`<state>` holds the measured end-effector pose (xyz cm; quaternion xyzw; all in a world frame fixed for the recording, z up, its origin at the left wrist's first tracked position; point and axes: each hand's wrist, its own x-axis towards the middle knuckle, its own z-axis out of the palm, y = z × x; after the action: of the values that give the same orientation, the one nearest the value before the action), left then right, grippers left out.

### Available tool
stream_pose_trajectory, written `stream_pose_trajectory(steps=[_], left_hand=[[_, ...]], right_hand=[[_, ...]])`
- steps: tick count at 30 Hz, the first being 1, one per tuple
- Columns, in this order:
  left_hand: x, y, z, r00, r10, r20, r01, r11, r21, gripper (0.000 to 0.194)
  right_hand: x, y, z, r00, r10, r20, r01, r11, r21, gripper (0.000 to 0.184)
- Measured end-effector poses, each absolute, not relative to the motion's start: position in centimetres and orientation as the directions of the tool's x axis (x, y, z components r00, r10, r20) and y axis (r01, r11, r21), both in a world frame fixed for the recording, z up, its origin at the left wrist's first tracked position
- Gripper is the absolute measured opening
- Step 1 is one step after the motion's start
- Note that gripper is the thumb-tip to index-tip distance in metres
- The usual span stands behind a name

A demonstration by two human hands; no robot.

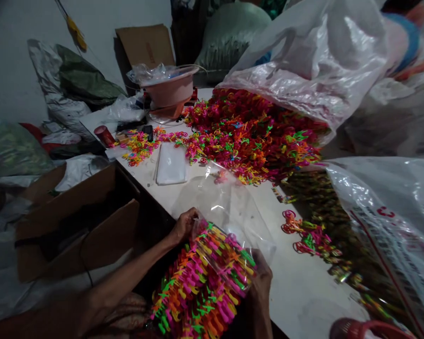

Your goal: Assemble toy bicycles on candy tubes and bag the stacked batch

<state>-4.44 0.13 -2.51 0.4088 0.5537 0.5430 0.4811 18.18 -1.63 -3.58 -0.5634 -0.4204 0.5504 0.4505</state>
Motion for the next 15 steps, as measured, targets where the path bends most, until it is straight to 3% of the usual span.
stream_pose_trajectory(steps=[3,6,11,15], left_hand=[[-4.3,-0.4,-2.4,-0.325,0.930,-0.172,-0.025,0.174,0.984,0.029],[-4.6,-1.6,-2.5,-0.291,0.932,-0.217,-0.051,0.211,0.976,0.035],[-4.8,-3.1,-2.6,-0.359,0.914,-0.189,-0.019,0.195,0.981,0.036],[-4.3,-3.2,-1.8,-0.412,0.881,-0.234,-0.019,0.248,0.968,0.031]], right_hand=[[17.2,-2.5,-3.2,0.033,0.970,-0.242,-0.064,-0.239,-0.969,0.038],[15.9,-3.7,-2.7,0.067,0.980,-0.186,-0.100,-0.179,-0.979,0.034],[14.9,-4.9,-1.2,0.208,0.978,-0.036,0.027,-0.043,-0.999,0.035],[15.2,-4.8,0.2,0.130,0.990,-0.050,0.083,-0.061,-0.995,0.028]])
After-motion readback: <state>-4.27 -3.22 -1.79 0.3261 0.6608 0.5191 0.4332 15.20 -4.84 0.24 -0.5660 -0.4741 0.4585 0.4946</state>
